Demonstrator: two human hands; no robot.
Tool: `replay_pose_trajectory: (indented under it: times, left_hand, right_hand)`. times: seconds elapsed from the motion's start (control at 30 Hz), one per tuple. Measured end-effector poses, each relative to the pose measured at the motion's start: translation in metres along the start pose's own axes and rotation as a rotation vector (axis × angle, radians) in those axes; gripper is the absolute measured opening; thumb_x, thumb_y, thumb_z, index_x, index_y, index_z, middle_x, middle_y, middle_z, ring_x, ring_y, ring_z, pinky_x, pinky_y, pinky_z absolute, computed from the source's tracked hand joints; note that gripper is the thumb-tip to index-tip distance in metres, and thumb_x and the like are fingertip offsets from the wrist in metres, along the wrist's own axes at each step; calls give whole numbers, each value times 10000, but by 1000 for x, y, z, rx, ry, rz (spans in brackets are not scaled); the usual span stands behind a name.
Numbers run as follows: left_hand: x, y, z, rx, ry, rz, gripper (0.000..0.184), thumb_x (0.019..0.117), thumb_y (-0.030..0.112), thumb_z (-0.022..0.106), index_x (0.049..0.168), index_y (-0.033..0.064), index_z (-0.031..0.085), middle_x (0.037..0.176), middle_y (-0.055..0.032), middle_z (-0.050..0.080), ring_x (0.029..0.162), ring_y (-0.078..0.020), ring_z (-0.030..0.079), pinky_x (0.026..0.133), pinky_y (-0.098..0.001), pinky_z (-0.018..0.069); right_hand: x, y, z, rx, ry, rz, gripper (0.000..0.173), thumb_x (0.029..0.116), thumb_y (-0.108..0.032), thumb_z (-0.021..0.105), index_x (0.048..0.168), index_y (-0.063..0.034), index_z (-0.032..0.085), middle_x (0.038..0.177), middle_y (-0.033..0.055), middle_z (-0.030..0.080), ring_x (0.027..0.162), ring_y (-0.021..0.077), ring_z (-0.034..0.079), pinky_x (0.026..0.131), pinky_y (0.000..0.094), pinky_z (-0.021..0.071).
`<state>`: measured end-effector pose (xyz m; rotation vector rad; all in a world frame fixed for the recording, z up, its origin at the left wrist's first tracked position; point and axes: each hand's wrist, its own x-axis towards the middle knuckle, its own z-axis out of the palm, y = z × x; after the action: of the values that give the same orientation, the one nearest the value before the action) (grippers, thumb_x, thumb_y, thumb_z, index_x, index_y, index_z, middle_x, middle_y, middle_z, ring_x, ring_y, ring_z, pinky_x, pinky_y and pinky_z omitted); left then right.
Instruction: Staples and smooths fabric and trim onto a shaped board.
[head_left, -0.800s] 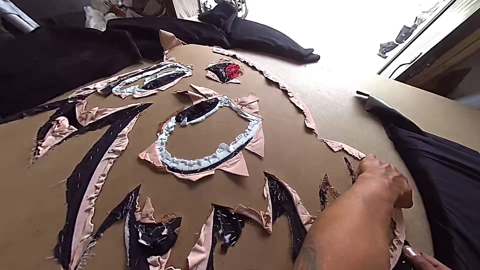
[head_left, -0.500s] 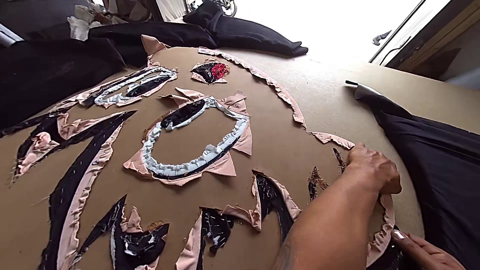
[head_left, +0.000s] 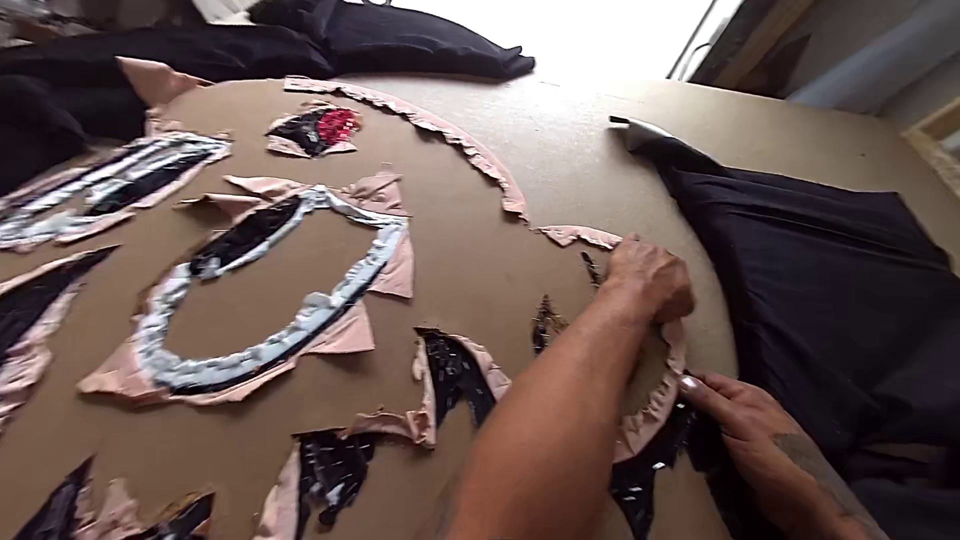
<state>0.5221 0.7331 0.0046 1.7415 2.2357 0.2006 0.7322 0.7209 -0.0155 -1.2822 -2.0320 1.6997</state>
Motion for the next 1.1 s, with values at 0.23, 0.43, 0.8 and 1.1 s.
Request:
replay_pose_trajectory:
  times: [0.23,0.43,0.8,1.1]
  left_hand:
    - [11,-4,2,-91,73,59,461,949,553,533,871,147,737,935,-49,732,1008,-235,681,978,-535,478]
    - [-107,-72,-67,-299,509,52,361,1063,387,497,1243,140,690,1265,-51,684,1265,-215,593,1126,-477,437]
    - [-232,-198,-2,183,389,-545,640,1055,623,183,1543,316,459,1680,20,326,1585,-214,201,1273,-599,90]
    - [-231,-189,-6,224,335,-664,607,1063,591,170,1592,369,364,1711,9,245,1598,-263,135,1229,-698,26]
  right_hand:
    - [4,7,3,-100,72,-21,280,996,-296,559,852,-114,717,720,24,689,683,128,673,637,342,558]
    - [-1,-23,-5,-778,242,-373,412,956,-409,611,1144,-56,710,1044,173,720,977,362,698,825,619,548]
    - [70,-75,190,-967,-54,-1024,591,1037,-597,283,1502,-327,526,1643,61,388,1551,319,275,1261,561,205]
    - [56,-96,195,-942,-39,-1007,509,1017,-522,403,1365,-249,655,1490,69,557,1401,293,482,1143,535,367]
